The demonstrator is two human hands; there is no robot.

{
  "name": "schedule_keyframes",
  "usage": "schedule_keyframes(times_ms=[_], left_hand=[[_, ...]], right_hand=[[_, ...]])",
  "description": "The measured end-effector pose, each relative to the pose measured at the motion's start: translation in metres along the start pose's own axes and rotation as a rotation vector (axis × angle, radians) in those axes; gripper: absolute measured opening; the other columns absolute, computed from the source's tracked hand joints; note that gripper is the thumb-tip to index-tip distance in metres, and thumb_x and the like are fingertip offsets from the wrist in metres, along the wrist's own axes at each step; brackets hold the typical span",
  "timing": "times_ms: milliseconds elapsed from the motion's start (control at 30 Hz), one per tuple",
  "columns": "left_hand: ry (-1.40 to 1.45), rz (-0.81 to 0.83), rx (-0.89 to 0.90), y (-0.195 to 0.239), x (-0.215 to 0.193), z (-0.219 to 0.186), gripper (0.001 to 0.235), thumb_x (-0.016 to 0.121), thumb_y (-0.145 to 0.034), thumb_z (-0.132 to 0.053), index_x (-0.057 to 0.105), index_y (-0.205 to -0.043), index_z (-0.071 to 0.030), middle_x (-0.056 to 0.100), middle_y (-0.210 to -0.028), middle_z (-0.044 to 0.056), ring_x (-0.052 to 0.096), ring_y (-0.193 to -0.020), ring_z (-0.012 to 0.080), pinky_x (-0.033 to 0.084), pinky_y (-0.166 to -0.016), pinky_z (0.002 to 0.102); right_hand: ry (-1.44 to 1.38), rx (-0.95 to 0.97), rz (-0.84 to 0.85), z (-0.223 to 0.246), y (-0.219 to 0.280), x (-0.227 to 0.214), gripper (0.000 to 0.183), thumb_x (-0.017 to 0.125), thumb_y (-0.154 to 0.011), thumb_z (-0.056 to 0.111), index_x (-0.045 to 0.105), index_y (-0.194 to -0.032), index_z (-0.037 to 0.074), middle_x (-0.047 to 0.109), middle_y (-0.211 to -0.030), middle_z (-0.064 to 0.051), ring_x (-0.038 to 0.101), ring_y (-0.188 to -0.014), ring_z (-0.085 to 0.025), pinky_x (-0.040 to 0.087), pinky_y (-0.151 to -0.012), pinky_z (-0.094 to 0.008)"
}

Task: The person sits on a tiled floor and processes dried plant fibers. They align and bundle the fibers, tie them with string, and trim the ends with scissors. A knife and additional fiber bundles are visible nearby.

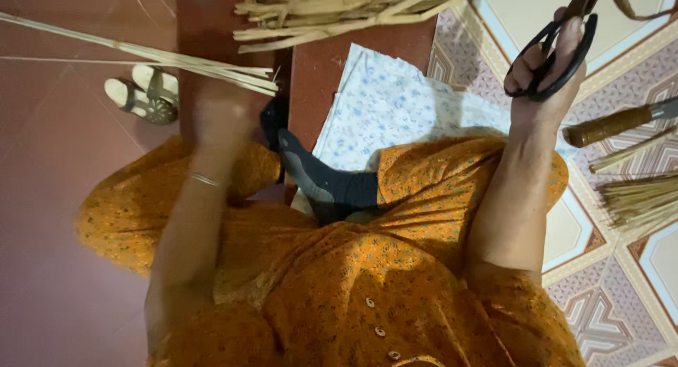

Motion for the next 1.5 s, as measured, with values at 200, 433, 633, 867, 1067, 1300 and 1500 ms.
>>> schedule_keyframes(times_ms=[200,433,633,867,1067,1300,1500], left_hand=[[0.105,-0.267,-0.188,-0.046,-0.029,-0.014,0.072,0.067,-0.091,-0.042,0.043,-0.156,-0.022,0.044,-0.162,0.001,0.034,-0.141,0.0279,0.035,-0.12,0.046],[0.307,0.073,0.401,-0.081,0.043,-0.162,0.072,0.053,-0.097,-0.062,0.034,-0.158,-0.027,0.017,-0.169,0.007,0.012,-0.155,0.0286,0.005,-0.123,0.061],[0.075,-0.011,-0.051,-0.064,0.053,0.003,0.049,0.059,-0.095,-0.044,0.051,-0.136,-0.018,0.039,-0.141,0.008,0.033,-0.133,0.0292,0.021,-0.109,0.057],[0.271,-0.386,-0.213,-0.112,0.022,0.04,0.015,0.076,-0.095,-0.02,0.077,-0.108,-0.012,0.069,-0.106,0.012,0.06,-0.106,0.0314,0.047,-0.094,0.052],[0.295,-0.512,-0.073,-0.197,0.017,-0.047,0.037,0.08,-0.081,-0.026,0.074,-0.109,-0.002,0.064,-0.102,0.016,0.053,-0.102,0.0326,0.04,-0.081,0.05],[0.776,-0.362,-0.173,-0.209,-0.018,-0.051,0.011,0.06,-0.105,-0.014,0.067,-0.098,-0.011,0.064,-0.088,0.003,0.057,-0.084,0.021,0.048,-0.078,0.037],[1.353,-0.199,-0.215,-0.154,-0.07,-0.041,0.016,0.058,-0.105,-0.017,0.068,-0.104,-0.004,0.069,-0.092,0.0,0.063,-0.081,0.0061,0.056,-0.068,0.024]], right_hand=[[0.1,-0.07,-0.033,-0.002,0.0,0.012,0.039,0.067,-0.113,0.043,0.058,-0.138,0.015,0.044,-0.075,0.001,0.041,-0.057,-0.013,0.028,-0.051,-0.031],[0.134,-0.069,-0.051,0.0,0.005,0.014,0.037,0.068,-0.112,0.036,0.057,-0.139,0.013,0.04,-0.069,0.004,0.036,-0.052,-0.009,0.024,-0.047,-0.026],[0.032,-0.114,-0.192,-0.001,-0.009,0.001,0.034,0.07,-0.11,0.036,0.059,-0.129,0.01,0.045,-0.07,0.0,0.038,-0.052,-0.013,0.028,-0.047,-0.029],[-0.024,-0.124,-0.257,-0.007,-0.021,-0.006,0.025,0.072,-0.111,0.024,0.054,-0.117,0.008,0.053,-0.08,-0.005,0.048,-0.059,-0.016,0.036,-0.053,-0.031],[0.116,-0.207,-0.274,-0.003,-0.01,0.0,0.032,0.073,-0.101,0.022,0.056,-0.124,0.008,0.052,-0.077,-0.003,0.048,-0.056,-0.014,0.037,-0.051,-0.028],[0.095,-0.113,-0.316,-0.009,-0.013,0.007,0.05,0.063,-0.106,0.048,0.056,-0.126,0.004,0.049,-0.073,-0.001,0.041,-0.054,-0.01,0.031,-0.047,-0.026],[0.141,0.172,-0.044,-0.046,0.003,0.041,0.067,0.047,-0.095,0.07,0.052,-0.128,0.012,0.06,-0.075,-0.003,0.054,-0.055,-0.014,0.041,-0.048,-0.03]])
Point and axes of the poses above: each hand's wrist, its own y-axis away from the middle knuckle, its own x-axis out of the palm, z = x × y, the point moved 3 cm from there along -y, towards the middle knuckle
